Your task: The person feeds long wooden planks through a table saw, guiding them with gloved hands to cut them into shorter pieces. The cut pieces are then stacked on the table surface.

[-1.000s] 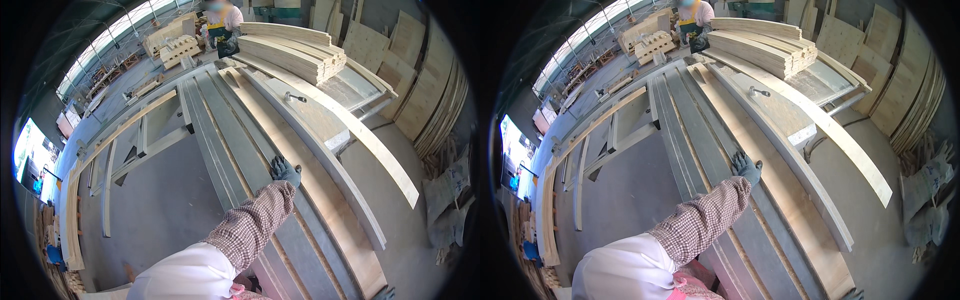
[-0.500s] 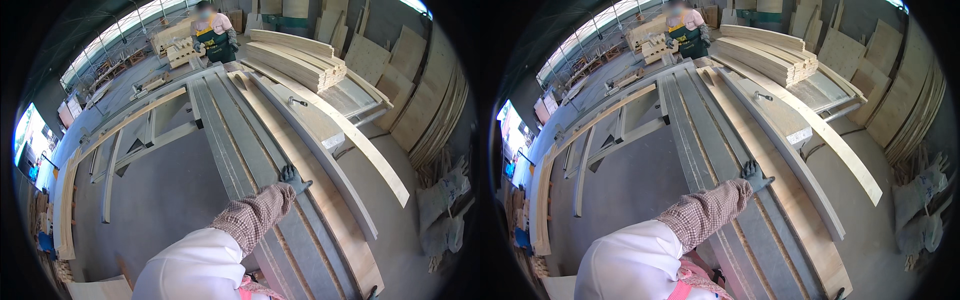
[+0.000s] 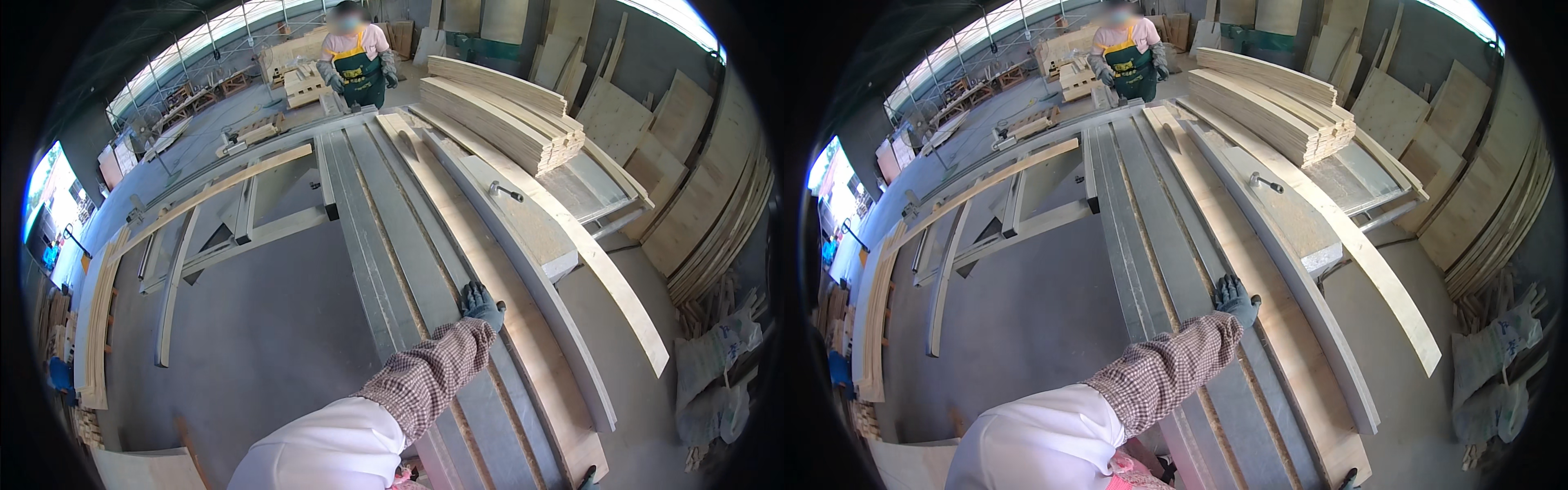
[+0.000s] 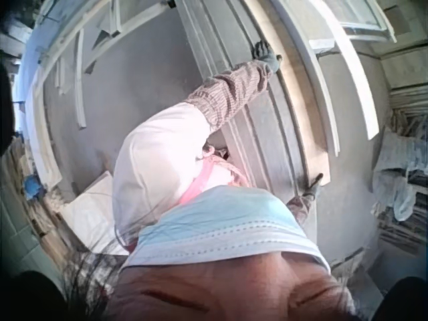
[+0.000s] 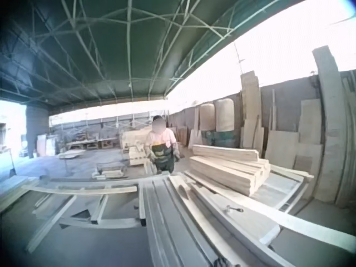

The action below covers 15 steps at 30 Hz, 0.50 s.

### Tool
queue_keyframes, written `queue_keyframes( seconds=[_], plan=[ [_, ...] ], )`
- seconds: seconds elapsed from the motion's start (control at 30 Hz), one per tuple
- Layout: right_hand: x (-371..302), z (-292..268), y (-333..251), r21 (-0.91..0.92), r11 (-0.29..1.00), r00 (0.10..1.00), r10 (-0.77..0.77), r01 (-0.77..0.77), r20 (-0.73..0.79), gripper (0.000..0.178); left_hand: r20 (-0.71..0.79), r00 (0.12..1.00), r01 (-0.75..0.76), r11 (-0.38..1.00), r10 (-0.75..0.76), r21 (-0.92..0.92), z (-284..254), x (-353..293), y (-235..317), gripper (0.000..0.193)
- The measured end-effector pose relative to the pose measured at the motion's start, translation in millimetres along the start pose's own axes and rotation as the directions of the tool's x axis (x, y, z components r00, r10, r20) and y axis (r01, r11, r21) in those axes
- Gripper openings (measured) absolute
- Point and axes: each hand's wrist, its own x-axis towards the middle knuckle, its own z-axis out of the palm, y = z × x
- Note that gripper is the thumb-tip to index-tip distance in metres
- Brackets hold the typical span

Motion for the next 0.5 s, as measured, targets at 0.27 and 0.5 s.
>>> queue_keyframes(
  seconds=[0.27, 0.5],
  plan=[
    [63, -8, 59, 0.044, 0.999, 0.997, -0.020, 0.016, 0.081, 0.093, 0.402, 0.890, -0.108, 0.956, 0.215, -0.272, -48, 30, -27, 0.086],
    [34, 26, 29, -0.132, 0.987, 0.982, -0.108, 0.089, -0.152, 0.093, -0.340, 0.926, -0.155, 0.986, 0.165, 0.058, -143, -11, -167, 0.079]
  ],
)
